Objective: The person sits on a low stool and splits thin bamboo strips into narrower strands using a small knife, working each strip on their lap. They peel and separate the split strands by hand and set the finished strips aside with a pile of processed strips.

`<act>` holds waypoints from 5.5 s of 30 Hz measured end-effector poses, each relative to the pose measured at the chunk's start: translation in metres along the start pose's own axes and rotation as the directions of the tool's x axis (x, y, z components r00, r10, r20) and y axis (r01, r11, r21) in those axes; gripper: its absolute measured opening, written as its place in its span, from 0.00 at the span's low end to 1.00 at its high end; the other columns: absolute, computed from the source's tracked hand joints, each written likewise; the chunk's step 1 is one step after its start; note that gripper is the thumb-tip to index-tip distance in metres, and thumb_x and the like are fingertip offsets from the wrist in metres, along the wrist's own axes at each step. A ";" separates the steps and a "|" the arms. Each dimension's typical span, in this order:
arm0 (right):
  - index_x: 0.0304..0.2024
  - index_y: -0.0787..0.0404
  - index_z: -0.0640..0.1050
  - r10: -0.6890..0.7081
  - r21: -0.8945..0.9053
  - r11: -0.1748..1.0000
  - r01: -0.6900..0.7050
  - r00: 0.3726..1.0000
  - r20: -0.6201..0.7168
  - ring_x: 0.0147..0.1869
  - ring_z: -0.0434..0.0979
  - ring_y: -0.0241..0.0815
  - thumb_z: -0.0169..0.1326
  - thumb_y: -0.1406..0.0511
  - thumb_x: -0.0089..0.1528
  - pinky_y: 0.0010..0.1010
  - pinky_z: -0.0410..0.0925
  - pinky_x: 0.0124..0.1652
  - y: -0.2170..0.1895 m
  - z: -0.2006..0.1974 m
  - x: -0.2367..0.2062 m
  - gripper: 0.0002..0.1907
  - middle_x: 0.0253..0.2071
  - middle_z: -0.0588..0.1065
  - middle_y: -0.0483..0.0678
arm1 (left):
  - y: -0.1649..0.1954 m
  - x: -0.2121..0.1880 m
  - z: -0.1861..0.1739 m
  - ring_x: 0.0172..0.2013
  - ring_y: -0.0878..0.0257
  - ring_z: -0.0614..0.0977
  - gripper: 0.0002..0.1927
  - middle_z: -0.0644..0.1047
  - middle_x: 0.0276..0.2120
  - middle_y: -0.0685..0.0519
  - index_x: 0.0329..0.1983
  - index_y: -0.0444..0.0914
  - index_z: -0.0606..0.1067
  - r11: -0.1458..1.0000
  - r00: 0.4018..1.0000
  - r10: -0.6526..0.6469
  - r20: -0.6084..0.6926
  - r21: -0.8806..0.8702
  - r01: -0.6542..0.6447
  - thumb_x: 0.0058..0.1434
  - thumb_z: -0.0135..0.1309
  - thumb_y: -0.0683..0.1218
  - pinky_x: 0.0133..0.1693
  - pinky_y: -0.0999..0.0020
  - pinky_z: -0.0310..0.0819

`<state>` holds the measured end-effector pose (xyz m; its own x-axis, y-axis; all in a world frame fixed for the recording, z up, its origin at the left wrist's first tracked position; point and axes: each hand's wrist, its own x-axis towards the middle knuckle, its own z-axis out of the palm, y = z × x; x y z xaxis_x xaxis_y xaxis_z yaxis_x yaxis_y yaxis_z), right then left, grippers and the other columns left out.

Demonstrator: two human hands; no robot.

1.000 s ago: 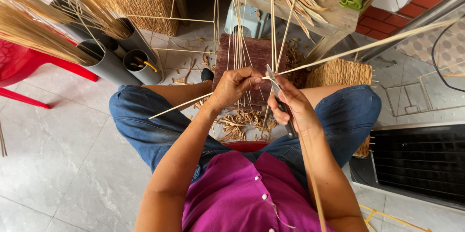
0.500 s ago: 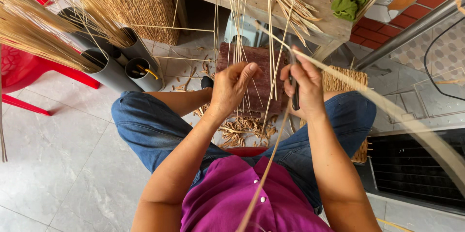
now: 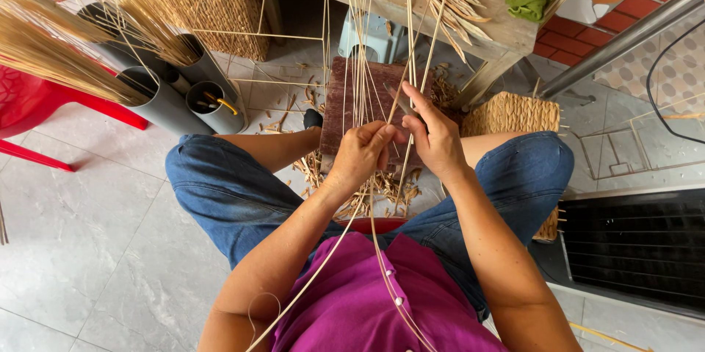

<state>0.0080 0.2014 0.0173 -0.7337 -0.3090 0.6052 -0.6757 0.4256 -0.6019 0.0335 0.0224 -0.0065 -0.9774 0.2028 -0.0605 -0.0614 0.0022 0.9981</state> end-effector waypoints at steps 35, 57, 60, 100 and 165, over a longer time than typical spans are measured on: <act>0.47 0.59 0.78 0.705 0.473 0.555 -0.685 0.689 0.171 0.14 0.56 0.23 0.51 0.55 0.68 0.19 0.50 0.12 0.068 -0.021 -0.007 0.15 0.29 0.77 0.46 | -0.018 0.019 -0.060 0.16 0.76 0.65 0.15 0.73 0.18 0.59 0.54 0.39 0.77 0.979 0.995 -0.098 0.018 -0.177 0.099 0.71 0.50 0.51 0.18 0.79 0.55; 0.38 0.62 0.78 0.662 0.481 0.392 -0.784 0.604 0.445 0.20 0.62 0.25 0.55 0.62 0.67 0.19 0.56 0.19 0.109 0.056 -0.005 0.09 0.27 0.75 0.41 | -0.052 0.172 -0.032 0.20 0.77 0.73 0.11 0.78 0.27 0.61 0.45 0.38 0.81 0.955 0.990 -0.133 -0.055 -0.273 0.113 0.69 0.56 0.50 0.21 0.81 0.65; 0.39 0.62 0.79 0.660 0.453 0.436 -0.778 0.618 0.427 0.21 0.65 0.25 0.55 0.62 0.68 0.19 0.59 0.21 0.123 0.061 -0.004 0.10 0.27 0.74 0.41 | -0.062 0.185 -0.032 0.19 0.76 0.72 0.10 0.79 0.26 0.61 0.45 0.39 0.80 0.967 0.986 -0.162 -0.042 -0.205 0.150 0.65 0.60 0.47 0.20 0.81 0.62; 0.48 0.63 0.81 0.754 0.337 0.564 -0.754 0.637 0.161 0.19 0.65 0.25 0.56 0.66 0.67 0.19 0.58 0.17 0.215 0.085 0.131 0.10 0.29 0.77 0.43 | -0.063 0.179 -0.127 0.26 0.72 0.75 0.05 0.79 0.30 0.55 0.42 0.37 0.77 0.872 0.931 0.013 -0.364 -0.452 -0.189 0.70 0.59 0.43 0.29 0.77 0.69; 0.53 0.65 0.79 0.793 0.351 0.503 -0.790 0.583 0.178 0.16 0.67 0.29 0.51 0.65 0.67 0.23 0.61 0.16 0.194 0.074 0.117 0.15 0.36 0.80 0.51 | -0.089 0.185 -0.053 0.22 0.75 0.76 0.11 0.81 0.24 0.55 0.49 0.38 0.80 0.984 0.983 -0.179 -0.042 -0.030 0.178 0.71 0.50 0.47 0.24 0.79 0.66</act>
<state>-0.2146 0.1850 -0.0669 -0.9762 0.0061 -0.2166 0.2148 0.1600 -0.9635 -0.1528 0.0075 -0.1067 -0.9583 0.1574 -0.2384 -0.2401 0.0089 0.9707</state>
